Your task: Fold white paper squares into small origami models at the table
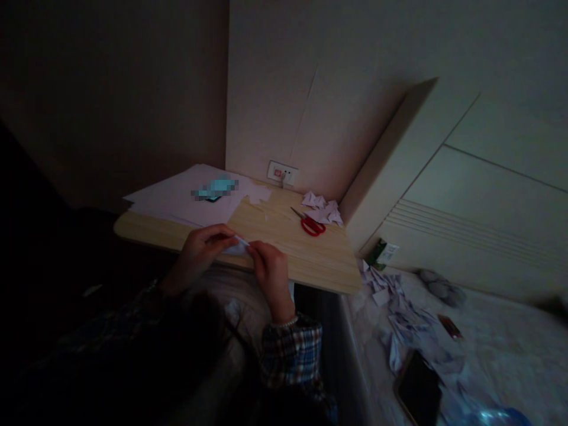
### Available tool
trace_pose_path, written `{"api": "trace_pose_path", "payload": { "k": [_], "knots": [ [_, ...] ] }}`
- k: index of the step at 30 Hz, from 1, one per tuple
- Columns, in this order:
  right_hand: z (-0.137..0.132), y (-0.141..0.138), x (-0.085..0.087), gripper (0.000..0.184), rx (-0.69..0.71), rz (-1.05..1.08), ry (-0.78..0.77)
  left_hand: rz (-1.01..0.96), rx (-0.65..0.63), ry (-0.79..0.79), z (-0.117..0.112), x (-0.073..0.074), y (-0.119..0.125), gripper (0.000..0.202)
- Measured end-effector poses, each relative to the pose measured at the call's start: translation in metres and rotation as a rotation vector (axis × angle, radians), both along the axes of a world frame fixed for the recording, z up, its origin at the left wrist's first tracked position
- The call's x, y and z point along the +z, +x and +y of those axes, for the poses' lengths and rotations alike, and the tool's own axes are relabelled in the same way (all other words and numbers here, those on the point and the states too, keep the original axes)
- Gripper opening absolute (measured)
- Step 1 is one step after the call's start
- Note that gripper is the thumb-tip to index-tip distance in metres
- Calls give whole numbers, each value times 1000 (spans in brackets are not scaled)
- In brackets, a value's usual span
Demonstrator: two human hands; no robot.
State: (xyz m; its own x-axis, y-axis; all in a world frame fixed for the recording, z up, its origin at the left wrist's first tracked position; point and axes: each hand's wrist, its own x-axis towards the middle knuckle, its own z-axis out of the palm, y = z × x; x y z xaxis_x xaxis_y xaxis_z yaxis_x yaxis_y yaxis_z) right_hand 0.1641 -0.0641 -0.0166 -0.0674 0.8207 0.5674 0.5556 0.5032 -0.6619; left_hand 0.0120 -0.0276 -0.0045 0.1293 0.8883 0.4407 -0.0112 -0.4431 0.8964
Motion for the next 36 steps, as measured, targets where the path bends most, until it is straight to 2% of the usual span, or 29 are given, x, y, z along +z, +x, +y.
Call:
{"api": "trace_pose_path", "payload": {
  "k": [4, 8, 11, 15, 17, 20, 23, 29, 36],
  "knots": [
    [0, -3, 1, 23, 5, -13, -55, 60, 83, 43, 0, 2, -2, 13],
    [1, -2, 1, 25, 10, 9, -73, 35, 128, 36, 3, -3, -2, 15],
    [2, -1, 1, 28, -32, 46, -91, 81, 107, 113, 5, -5, -2, 22],
    [1, 0, 3, 31, -95, 153, -96, 248, 48, 330, 5, -6, 1, 42],
    [0, 1, 4, 32, -104, 213, -100, 293, 17, 350, 5, -7, 2, 45],
    [0, 1, 4, 29, -71, 297, -119, 330, 8, 260, 6, -8, 3, 47],
    [1, 1, 0, 20, -10, 325, -127, 285, 4, 140, 6, -9, 2, 47],
    [6, 1, -5, 14, 7, 357, -92, 121, -142, -51, 6, -9, 2, 56],
    [5, -1, -3, 27, 47, 462, -72, 50, -289, -178, 8, -11, 3, 48]
  ]
}}
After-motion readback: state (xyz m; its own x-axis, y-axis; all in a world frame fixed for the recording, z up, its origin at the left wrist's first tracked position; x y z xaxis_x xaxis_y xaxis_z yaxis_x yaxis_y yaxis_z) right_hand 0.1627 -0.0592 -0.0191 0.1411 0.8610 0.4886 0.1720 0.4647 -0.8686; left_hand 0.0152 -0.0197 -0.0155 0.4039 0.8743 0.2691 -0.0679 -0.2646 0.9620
